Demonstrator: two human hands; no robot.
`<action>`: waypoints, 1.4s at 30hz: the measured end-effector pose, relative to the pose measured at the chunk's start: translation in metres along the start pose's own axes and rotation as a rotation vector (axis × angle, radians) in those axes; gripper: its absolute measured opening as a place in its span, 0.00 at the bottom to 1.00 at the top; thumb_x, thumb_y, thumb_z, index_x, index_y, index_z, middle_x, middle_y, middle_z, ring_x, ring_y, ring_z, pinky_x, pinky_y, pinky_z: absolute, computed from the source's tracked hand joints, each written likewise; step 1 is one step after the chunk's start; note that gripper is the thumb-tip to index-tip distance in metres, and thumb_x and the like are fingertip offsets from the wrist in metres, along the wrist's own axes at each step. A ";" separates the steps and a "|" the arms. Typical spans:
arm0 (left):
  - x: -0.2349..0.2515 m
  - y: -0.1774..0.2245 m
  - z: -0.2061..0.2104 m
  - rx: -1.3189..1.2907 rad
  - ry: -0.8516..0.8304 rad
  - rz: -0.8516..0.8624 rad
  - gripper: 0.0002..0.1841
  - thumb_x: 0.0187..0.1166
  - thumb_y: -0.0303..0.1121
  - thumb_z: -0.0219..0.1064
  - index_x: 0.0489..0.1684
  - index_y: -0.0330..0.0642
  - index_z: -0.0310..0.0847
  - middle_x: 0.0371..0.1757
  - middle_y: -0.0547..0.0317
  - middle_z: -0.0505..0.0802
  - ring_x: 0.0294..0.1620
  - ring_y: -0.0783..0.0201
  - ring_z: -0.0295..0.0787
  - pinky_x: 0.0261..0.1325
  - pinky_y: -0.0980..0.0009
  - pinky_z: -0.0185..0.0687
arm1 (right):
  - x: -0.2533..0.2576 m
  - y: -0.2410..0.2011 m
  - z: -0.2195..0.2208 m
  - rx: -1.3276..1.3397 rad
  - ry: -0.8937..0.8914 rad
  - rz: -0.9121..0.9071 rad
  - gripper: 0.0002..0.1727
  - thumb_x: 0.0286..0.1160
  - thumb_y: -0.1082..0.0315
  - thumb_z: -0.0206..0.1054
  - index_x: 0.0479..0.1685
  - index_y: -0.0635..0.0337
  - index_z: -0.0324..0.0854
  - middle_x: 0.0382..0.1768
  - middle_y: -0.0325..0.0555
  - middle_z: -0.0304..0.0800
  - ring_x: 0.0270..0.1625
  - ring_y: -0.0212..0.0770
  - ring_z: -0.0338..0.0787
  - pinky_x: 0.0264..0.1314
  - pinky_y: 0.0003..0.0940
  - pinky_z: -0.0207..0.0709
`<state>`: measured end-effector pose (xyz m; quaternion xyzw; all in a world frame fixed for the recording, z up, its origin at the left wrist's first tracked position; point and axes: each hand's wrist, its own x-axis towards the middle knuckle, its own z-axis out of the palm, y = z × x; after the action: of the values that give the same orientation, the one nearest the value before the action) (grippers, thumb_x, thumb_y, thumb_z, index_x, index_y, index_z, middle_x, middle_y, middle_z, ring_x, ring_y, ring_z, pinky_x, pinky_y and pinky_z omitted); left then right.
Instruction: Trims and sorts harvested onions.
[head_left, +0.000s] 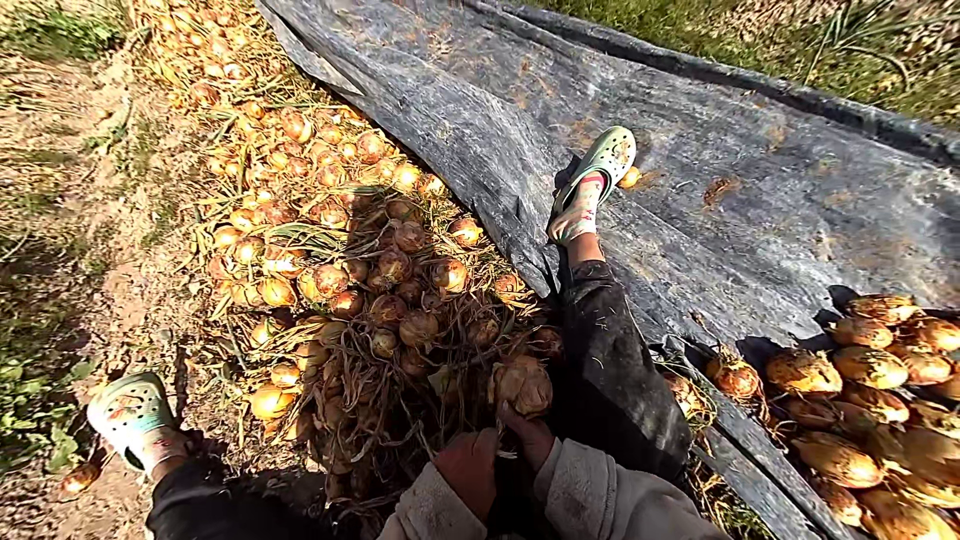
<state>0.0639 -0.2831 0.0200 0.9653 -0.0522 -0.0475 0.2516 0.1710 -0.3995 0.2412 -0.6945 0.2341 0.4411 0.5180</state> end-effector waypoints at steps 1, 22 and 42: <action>0.010 0.006 -0.010 -0.029 -0.103 -0.033 0.14 0.82 0.25 0.60 0.57 0.29 0.87 0.47 0.34 0.95 0.51 0.38 0.96 0.56 0.45 0.90 | 0.022 0.019 0.002 0.091 0.043 -0.043 0.23 0.86 0.84 0.49 0.78 0.84 0.61 0.77 0.72 0.72 0.77 0.41 0.76 0.78 0.22 0.62; 0.123 -0.068 -0.044 0.462 -0.909 -0.145 0.36 0.87 0.24 0.58 0.96 0.48 0.49 0.95 0.41 0.58 0.81 0.23 0.69 0.71 0.26 0.71 | 0.176 0.151 -0.072 0.725 0.023 -0.659 0.35 0.90 0.44 0.25 0.23 0.51 0.71 0.09 0.32 0.76 0.08 0.28 0.76 0.12 0.22 0.73; 0.035 -0.040 -0.056 -0.410 0.345 0.285 0.16 0.80 0.42 0.62 0.35 0.37 0.88 0.42 0.51 0.95 0.57 0.60 0.88 0.69 0.61 0.78 | 0.176 0.172 -0.019 0.312 -0.258 -0.663 0.64 0.23 0.32 0.90 0.67 0.64 0.69 0.43 0.29 0.88 0.39 0.21 0.88 0.44 0.23 0.85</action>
<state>0.1086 -0.2261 0.0472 0.8711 -0.1329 0.1434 0.4504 0.1319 -0.4545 0.0034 -0.5842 -0.0058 0.2922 0.7572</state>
